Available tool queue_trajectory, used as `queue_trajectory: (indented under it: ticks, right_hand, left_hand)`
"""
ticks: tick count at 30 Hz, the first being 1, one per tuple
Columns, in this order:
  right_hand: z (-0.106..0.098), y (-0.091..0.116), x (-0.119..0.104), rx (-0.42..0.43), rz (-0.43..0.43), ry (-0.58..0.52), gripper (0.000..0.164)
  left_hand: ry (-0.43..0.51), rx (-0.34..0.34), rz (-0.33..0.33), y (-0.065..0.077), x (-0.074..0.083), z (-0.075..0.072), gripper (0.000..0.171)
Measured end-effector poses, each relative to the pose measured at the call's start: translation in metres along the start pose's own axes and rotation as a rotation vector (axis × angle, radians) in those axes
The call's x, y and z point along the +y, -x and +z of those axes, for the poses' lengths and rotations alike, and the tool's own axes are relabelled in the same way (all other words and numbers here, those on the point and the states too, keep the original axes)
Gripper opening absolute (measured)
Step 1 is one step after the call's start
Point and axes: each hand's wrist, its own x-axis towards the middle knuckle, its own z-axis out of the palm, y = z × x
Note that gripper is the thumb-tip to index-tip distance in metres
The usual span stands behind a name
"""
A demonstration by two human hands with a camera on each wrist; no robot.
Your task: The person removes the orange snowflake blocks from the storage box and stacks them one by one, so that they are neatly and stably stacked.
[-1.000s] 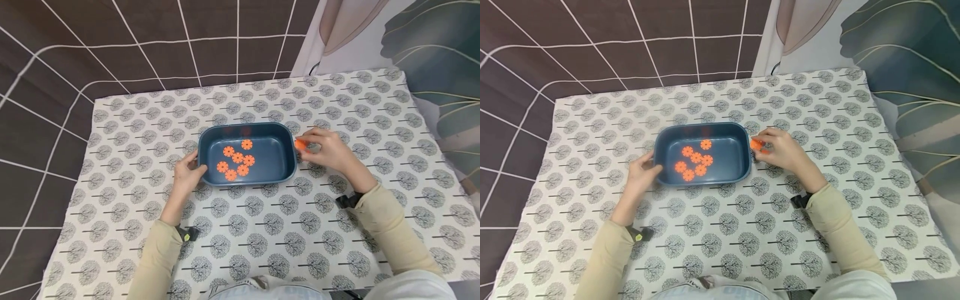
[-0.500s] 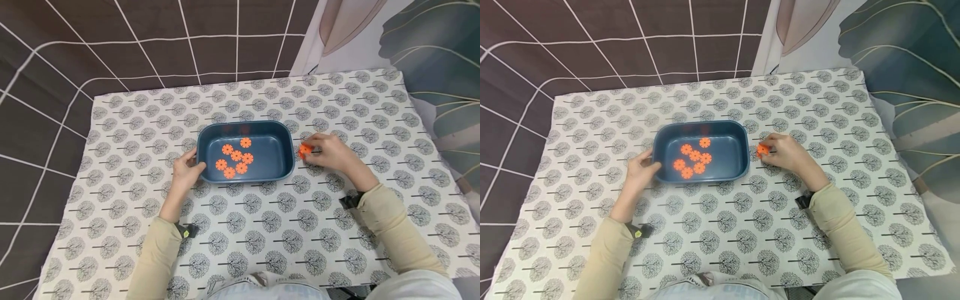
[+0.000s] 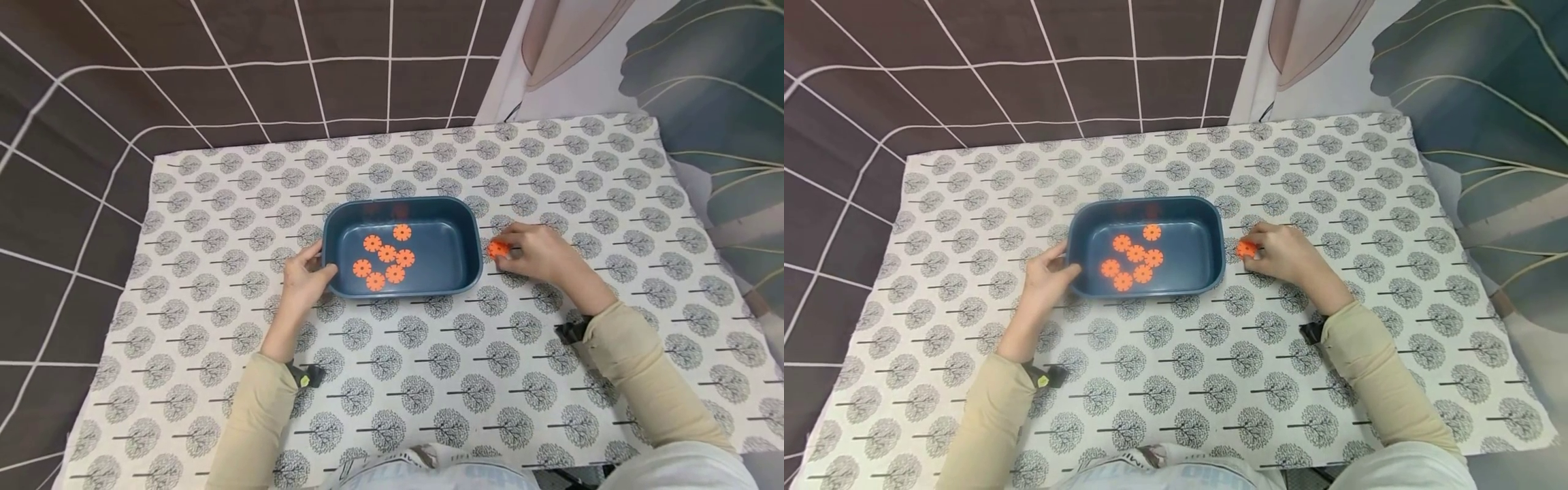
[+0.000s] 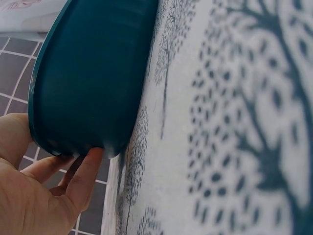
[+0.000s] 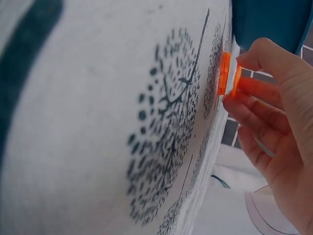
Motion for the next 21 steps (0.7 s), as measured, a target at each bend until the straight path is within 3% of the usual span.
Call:
queue_trajectory:
  ticks: [5,13,21]
  right_hand:
    - [0.0013,0.0012,0.0014,0.002,0.002,0.013,0.034]
    - [0.0023,-0.0002,0.0039,0.062,-0.087,0.046,0.031]
    - [0.0034,-0.0015,0.0025,0.058,-0.107,0.107,0.033]
  left_hand:
    - [-0.005,0.0,0.013,0.0007,0.0002,0.0004,0.06]
    - [0.007,-0.001,0.022,-0.0002,0.0005,0.0004,0.06]
    - [0.013,-0.007,0.011,-0.0003,0.0005,-0.0003,0.059]
